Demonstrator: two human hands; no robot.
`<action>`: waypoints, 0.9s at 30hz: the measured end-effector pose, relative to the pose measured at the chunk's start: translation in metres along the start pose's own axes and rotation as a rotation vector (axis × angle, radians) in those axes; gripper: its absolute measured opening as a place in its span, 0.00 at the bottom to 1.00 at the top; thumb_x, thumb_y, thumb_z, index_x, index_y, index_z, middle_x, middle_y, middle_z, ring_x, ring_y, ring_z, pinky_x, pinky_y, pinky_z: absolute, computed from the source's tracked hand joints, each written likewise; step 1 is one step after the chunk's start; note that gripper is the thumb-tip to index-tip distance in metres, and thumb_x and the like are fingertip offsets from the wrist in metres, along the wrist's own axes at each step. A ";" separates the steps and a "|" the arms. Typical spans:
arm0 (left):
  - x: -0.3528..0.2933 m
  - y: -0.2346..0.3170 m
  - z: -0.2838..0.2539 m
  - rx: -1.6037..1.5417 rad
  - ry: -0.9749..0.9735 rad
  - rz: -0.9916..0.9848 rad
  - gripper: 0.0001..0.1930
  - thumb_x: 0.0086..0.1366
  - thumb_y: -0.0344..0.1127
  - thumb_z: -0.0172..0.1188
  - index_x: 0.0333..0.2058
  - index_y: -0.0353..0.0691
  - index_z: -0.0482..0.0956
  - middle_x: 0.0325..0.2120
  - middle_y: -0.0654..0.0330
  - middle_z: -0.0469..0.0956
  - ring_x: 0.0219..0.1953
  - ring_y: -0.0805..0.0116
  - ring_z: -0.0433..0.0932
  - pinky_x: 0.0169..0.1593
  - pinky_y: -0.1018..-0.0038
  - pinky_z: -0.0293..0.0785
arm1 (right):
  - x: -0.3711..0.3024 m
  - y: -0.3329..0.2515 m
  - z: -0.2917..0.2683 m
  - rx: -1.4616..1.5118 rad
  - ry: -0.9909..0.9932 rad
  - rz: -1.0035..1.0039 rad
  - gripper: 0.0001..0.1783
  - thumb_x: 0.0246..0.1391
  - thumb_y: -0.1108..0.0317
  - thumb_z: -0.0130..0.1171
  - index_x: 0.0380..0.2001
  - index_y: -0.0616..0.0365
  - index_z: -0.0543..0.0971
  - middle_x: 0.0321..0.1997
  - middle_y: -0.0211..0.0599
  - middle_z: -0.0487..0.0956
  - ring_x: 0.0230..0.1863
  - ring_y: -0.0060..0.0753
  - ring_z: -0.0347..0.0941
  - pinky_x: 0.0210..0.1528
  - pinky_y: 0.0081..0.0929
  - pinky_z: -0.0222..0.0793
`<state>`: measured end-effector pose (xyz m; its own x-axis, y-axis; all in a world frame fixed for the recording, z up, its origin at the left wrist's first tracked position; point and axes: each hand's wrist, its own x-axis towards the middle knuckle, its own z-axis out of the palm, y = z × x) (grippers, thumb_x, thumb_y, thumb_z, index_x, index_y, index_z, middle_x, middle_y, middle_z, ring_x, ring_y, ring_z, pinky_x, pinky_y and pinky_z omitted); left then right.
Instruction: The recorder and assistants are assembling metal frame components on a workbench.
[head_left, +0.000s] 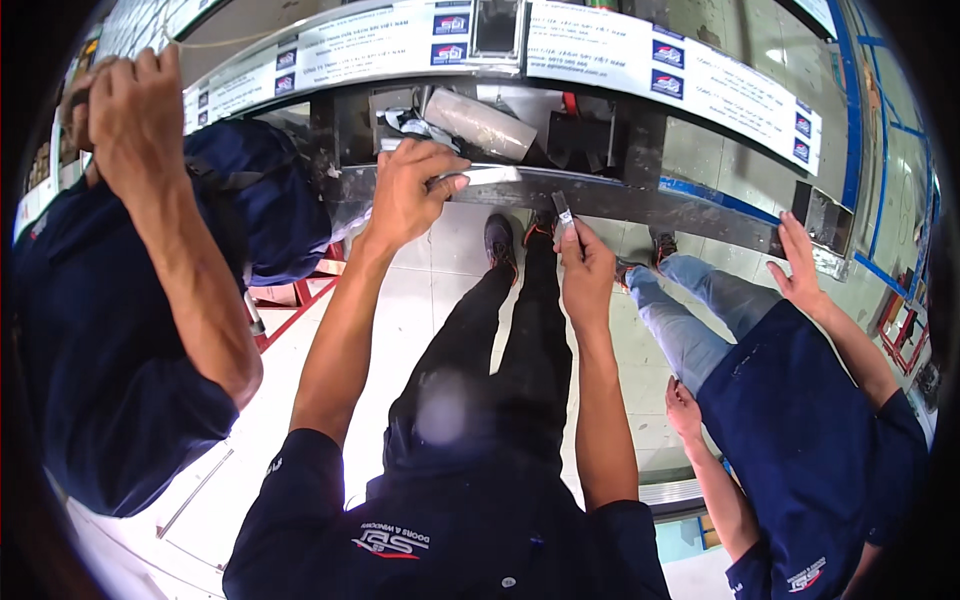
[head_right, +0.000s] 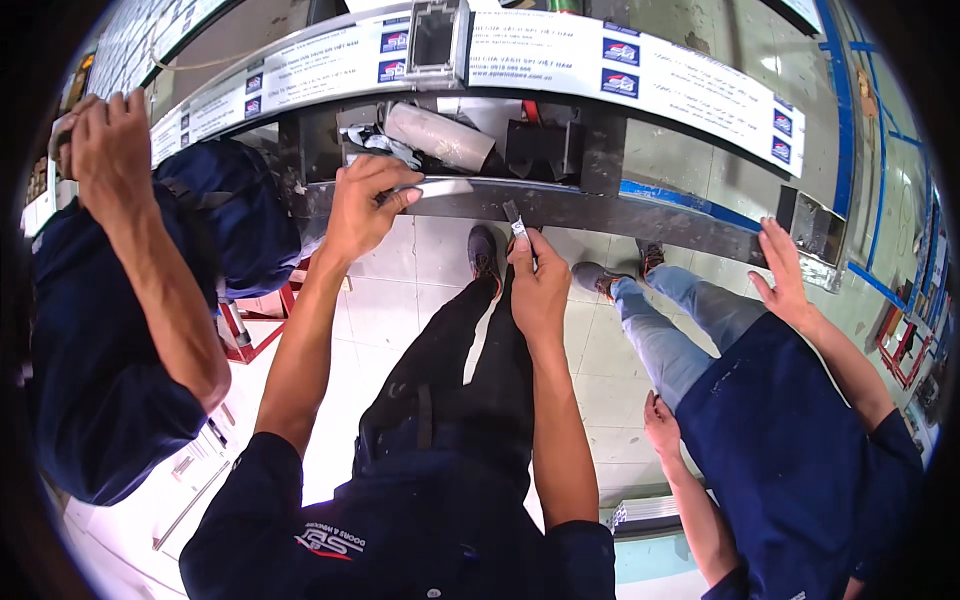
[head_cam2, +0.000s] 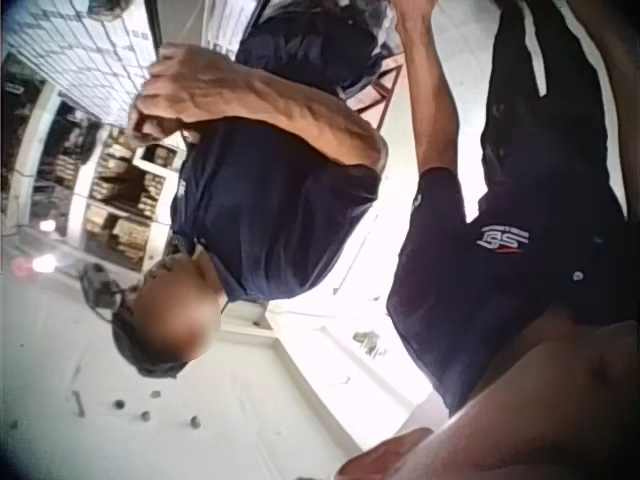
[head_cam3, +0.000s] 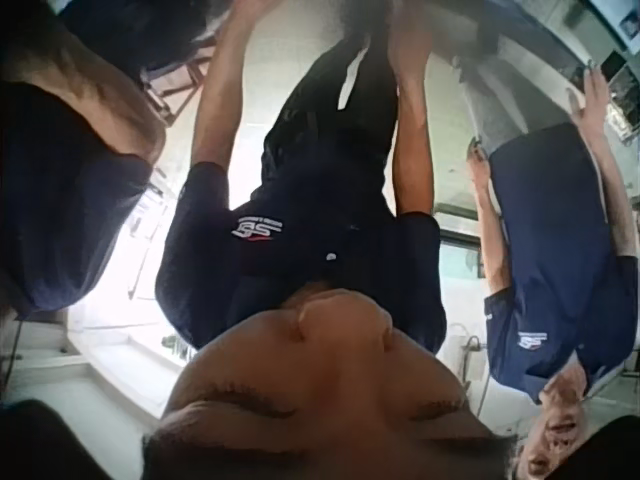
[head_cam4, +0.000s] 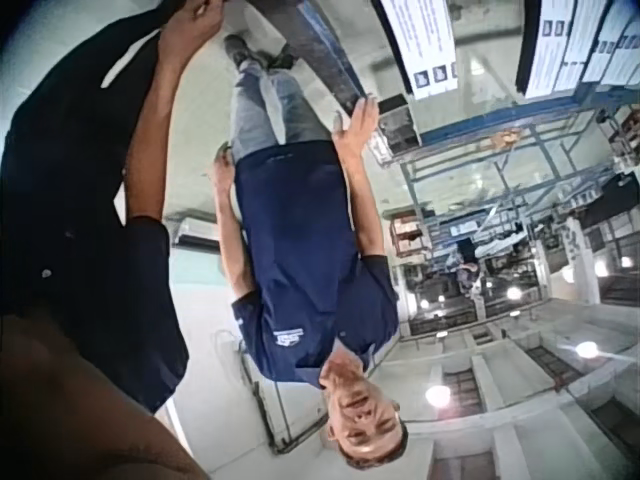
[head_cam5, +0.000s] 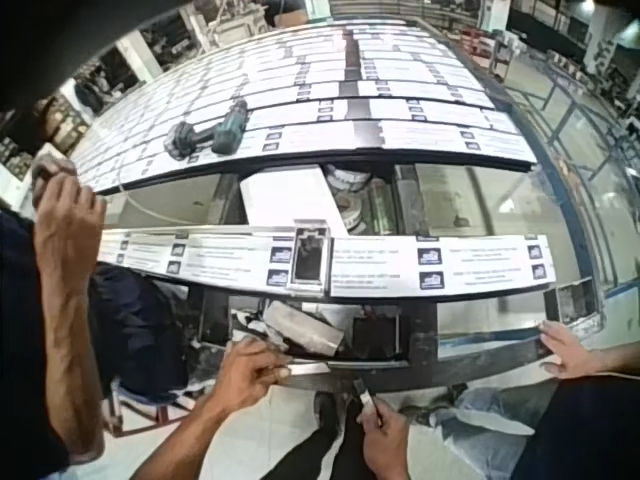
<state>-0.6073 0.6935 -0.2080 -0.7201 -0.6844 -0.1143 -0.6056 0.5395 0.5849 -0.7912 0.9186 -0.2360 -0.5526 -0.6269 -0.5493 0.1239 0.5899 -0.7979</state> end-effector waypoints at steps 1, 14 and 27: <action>0.003 -0.005 0.005 -0.047 0.004 0.001 0.14 0.60 0.37 0.78 0.44 0.42 0.92 0.44 0.60 0.87 0.49 0.54 0.79 0.54 0.60 0.71 | 0.001 0.004 0.002 0.027 0.004 -0.027 0.17 0.76 0.57 0.60 0.44 0.62 0.86 0.27 0.27 0.79 0.30 0.19 0.67 0.33 0.27 0.63; 0.001 0.032 0.035 -0.318 0.168 -0.022 0.09 0.63 0.29 0.78 0.40 0.35 0.91 0.38 0.58 0.85 0.40 0.67 0.79 0.47 0.71 0.75 | -0.004 0.003 0.005 0.161 0.038 -0.031 0.20 0.73 0.58 0.66 0.48 0.69 0.87 0.27 0.26 0.80 0.31 0.15 0.70 0.33 0.22 0.65; 0.001 0.072 0.073 -0.625 0.068 -0.318 0.07 0.70 0.25 0.70 0.45 0.32 0.90 0.33 0.63 0.86 0.36 0.78 0.78 0.42 0.78 0.75 | 0.004 0.015 0.001 0.178 -0.031 -0.102 0.18 0.75 0.59 0.64 0.46 0.66 0.88 0.28 0.16 0.74 0.28 0.10 0.61 0.29 0.18 0.52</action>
<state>-0.6764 0.7680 -0.2246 -0.5053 -0.8024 -0.3176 -0.4607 -0.0604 0.8855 -0.7910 0.9250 -0.2506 -0.5440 -0.6960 -0.4686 0.2135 0.4253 -0.8795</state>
